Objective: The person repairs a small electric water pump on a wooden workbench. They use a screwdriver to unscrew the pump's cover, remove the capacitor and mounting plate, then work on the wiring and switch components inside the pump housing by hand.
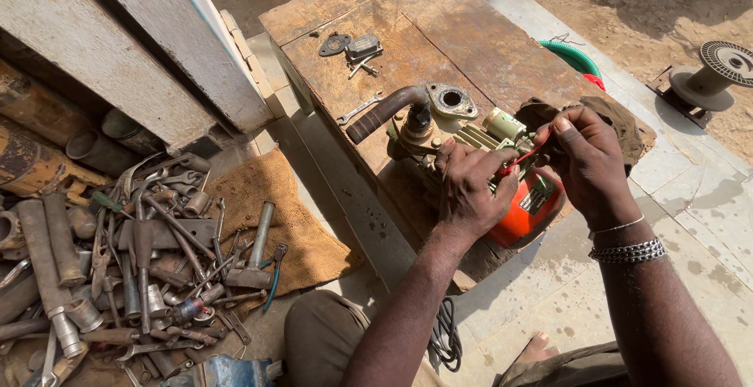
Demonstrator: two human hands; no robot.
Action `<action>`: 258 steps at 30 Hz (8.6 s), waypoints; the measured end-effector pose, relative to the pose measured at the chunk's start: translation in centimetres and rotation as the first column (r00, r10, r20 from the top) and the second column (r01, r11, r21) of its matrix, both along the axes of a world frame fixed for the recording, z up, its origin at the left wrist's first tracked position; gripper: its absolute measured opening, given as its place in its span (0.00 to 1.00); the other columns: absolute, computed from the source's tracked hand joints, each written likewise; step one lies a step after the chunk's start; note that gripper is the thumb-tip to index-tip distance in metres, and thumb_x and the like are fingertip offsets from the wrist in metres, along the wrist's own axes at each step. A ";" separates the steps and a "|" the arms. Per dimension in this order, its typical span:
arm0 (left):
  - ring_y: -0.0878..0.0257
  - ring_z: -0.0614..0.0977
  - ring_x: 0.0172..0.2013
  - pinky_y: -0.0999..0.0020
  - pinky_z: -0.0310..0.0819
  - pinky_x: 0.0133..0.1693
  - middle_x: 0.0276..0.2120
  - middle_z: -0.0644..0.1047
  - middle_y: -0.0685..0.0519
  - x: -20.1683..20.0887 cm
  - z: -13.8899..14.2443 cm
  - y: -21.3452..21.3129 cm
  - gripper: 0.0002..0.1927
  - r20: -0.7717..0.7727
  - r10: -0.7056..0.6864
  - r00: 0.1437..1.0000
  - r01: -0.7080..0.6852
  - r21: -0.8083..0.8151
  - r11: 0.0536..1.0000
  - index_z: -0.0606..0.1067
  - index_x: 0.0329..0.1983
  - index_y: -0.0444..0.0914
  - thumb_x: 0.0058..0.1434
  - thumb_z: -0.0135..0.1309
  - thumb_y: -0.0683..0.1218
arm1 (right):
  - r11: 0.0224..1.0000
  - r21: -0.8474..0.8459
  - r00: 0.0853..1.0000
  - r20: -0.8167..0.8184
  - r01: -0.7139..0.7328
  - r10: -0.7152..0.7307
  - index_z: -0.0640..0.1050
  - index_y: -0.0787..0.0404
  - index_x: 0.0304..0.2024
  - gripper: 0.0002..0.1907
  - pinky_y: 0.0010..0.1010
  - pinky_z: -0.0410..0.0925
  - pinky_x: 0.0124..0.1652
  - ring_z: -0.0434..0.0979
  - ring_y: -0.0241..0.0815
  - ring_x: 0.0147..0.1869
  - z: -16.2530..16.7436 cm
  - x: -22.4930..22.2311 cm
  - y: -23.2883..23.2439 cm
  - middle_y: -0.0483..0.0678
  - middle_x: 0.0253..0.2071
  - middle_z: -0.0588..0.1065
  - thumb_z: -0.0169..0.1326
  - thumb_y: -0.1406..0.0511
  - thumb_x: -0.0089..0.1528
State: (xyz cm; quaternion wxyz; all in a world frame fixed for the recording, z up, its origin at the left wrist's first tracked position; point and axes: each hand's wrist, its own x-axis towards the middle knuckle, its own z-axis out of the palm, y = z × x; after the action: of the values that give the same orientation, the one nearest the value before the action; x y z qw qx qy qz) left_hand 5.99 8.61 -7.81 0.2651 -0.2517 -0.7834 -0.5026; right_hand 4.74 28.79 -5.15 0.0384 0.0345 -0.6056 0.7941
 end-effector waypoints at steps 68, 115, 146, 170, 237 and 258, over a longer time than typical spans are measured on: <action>0.61 0.77 0.42 0.52 0.45 0.65 0.30 0.79 0.59 0.1 2.3 -1.6 0.24 0.395 -0.054 0.917 0.128 -0.163 0.978 0.74 0.57 0.47 0.56 0.60 0.46 | -0.183 0.832 0.852 -0.514 0.523 0.098 0.85 0.42 0.32 0.05 0.31 0.62 0.25 0.74 0.35 0.26 5.9 1.0 -3.5 0.34 0.28 0.78 0.62 0.54 0.62; 0.65 0.85 0.42 0.58 0.59 0.63 0.38 0.84 0.58 1.0 2.7 -3.5 0.15 0.278 -0.106 0.955 0.128 -0.062 0.990 0.79 0.53 0.46 0.64 0.58 0.40 | 0.168 0.902 0.916 -0.402 0.397 -0.006 0.82 0.62 0.43 0.15 0.33 0.71 0.40 0.79 0.38 0.41 7.1 5.7 9.4 0.50 0.39 0.80 0.67 0.59 0.60; 0.59 0.81 0.39 0.60 0.77 0.43 0.37 0.74 0.51 1.2 4.4 -4.2 0.12 0.474 -0.111 0.874 0.210 -0.160 0.965 0.81 0.50 0.40 0.62 0.61 0.41 | 0.662 0.749 0.976 -0.121 -0.029 0.179 0.84 0.57 0.46 0.11 0.27 0.62 0.35 0.67 0.32 0.37 1.3 2.9 -1.5 0.40 0.33 0.69 0.64 0.65 0.61; 0.60 0.84 0.44 0.64 0.81 0.46 0.41 0.76 0.49 -0.1 3.6 -3.8 0.11 0.450 -0.236 0.861 0.296 -0.066 0.953 0.77 0.48 0.38 0.63 0.59 0.39 | 0.329 0.926 0.962 -0.239 0.186 0.130 0.81 0.59 0.40 0.07 0.32 0.65 0.35 0.70 0.40 0.38 1.6 3.5 -3.2 0.45 0.35 0.65 0.66 0.65 0.61; 0.55 0.83 0.40 0.56 0.80 0.36 0.39 0.76 0.49 -5.1 9.2 -2.3 0.14 0.229 -0.328 0.917 0.328 -0.899 0.291 0.74 0.50 0.40 0.66 0.50 0.51 | 0.711 0.638 0.899 -0.437 0.298 0.015 0.76 0.65 0.36 0.07 0.28 0.62 0.32 0.69 0.36 0.31 -1.8 2.0 -1.5 0.46 0.31 0.71 0.56 0.68 0.55; 0.47 0.85 0.32 0.47 0.78 0.40 0.24 0.79 0.43 -3.6 7.4 -2.5 0.22 0.576 0.145 0.805 0.397 -0.703 0.591 0.78 0.29 0.36 0.68 0.45 0.55 | 0.673 0.638 0.880 -0.474 0.373 -0.039 0.77 0.64 0.35 0.05 0.29 0.64 0.34 0.70 0.36 0.32 -1.7 2.2 -1.8 0.46 0.31 0.70 0.55 0.70 0.56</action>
State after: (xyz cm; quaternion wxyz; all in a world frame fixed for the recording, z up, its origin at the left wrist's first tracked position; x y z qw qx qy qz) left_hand 2.41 6.06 -0.38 -0.1654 -0.2356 -0.9428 -0.1683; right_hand 6.92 27.01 -6.83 0.2436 0.1466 -0.8414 0.4595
